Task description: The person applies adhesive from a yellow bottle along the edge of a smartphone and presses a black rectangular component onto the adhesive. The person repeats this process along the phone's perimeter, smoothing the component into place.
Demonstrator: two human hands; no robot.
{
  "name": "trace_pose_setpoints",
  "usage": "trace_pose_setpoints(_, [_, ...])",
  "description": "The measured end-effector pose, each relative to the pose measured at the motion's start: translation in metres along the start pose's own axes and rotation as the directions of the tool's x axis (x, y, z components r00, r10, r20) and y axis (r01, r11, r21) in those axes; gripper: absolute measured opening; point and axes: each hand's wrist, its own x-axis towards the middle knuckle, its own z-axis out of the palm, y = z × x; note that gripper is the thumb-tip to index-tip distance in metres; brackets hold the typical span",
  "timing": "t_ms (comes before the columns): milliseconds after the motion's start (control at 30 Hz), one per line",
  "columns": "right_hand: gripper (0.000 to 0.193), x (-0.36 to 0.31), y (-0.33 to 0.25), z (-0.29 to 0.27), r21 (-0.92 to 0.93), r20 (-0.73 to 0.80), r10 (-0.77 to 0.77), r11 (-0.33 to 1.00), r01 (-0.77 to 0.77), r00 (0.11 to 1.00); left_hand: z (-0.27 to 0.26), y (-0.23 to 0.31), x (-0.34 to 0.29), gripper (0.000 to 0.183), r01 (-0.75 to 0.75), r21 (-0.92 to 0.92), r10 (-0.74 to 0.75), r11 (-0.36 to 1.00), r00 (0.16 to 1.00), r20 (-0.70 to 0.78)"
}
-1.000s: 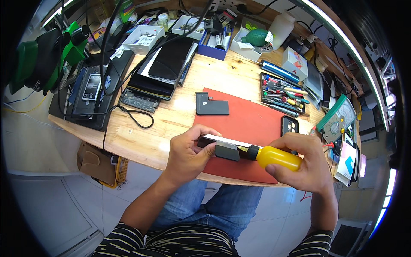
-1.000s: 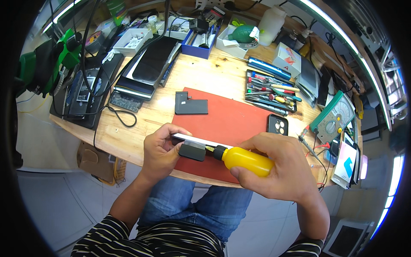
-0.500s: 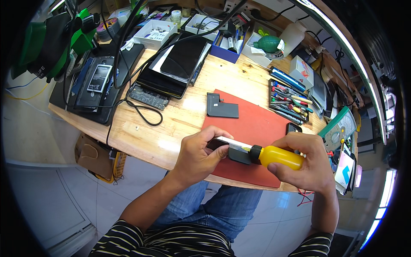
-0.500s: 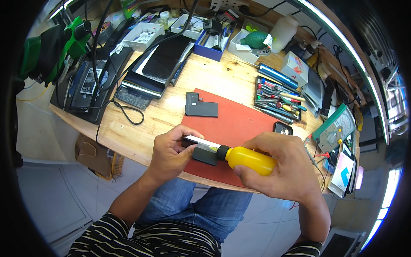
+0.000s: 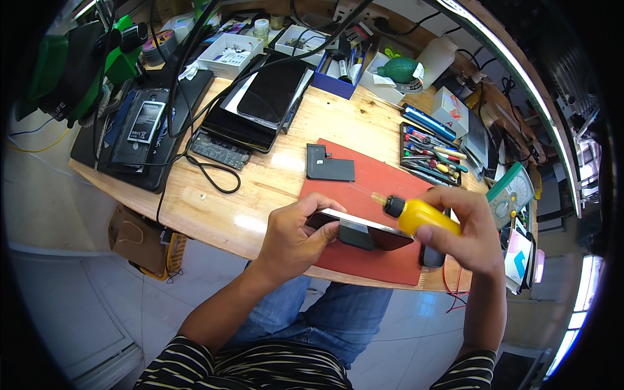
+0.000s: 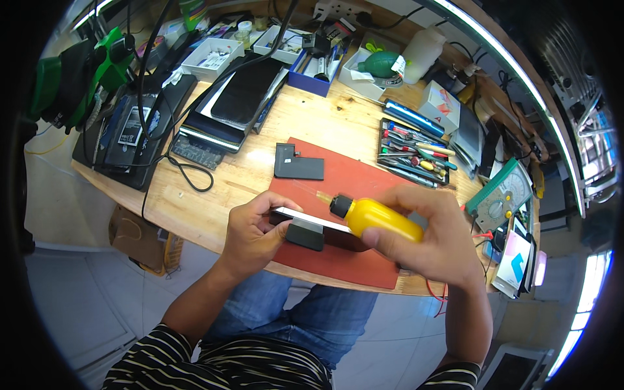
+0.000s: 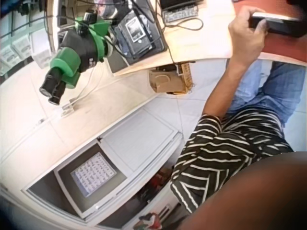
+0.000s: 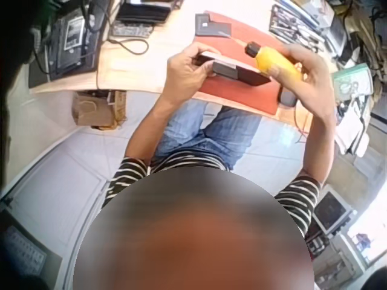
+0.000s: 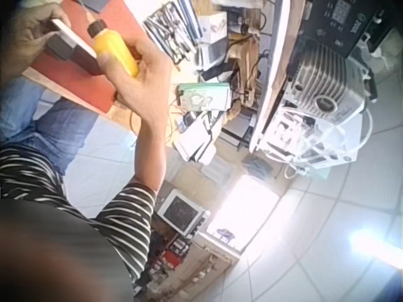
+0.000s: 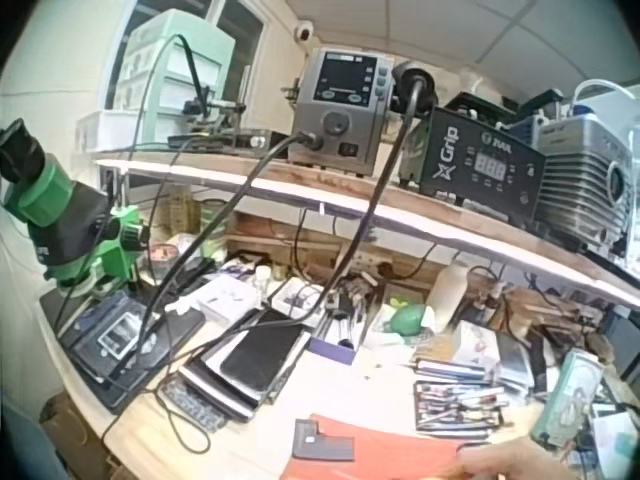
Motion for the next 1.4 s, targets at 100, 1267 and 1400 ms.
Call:
trace_pose_setpoints(100, [0.040, 0.027, 0.023, -0.007, 0.155, -0.048, 0.001, 0.988, 0.006, 0.999, 0.000, -0.001, 0.000, 0.014, 0.005, -0.004, -0.005, 1.000, 1.000, -0.006])
trace_pose_setpoints(1267, [0.044, 0.009, 0.026, 0.085, -0.605, -0.068, -0.713, 0.586, 0.540, 0.698, -0.001, 0.002, 0.007, 0.021, 0.188, -0.031, -0.187, 0.982, 0.981, 0.052])
trace_pose_setpoints(1400, [0.043, 0.008, 0.026, 0.084, -0.594, -0.057, -0.713, 0.587, 0.550, 0.699, -0.003, 0.002, 0.005, 0.021, 0.126, -0.008, -0.126, 0.992, 0.990, 0.058])
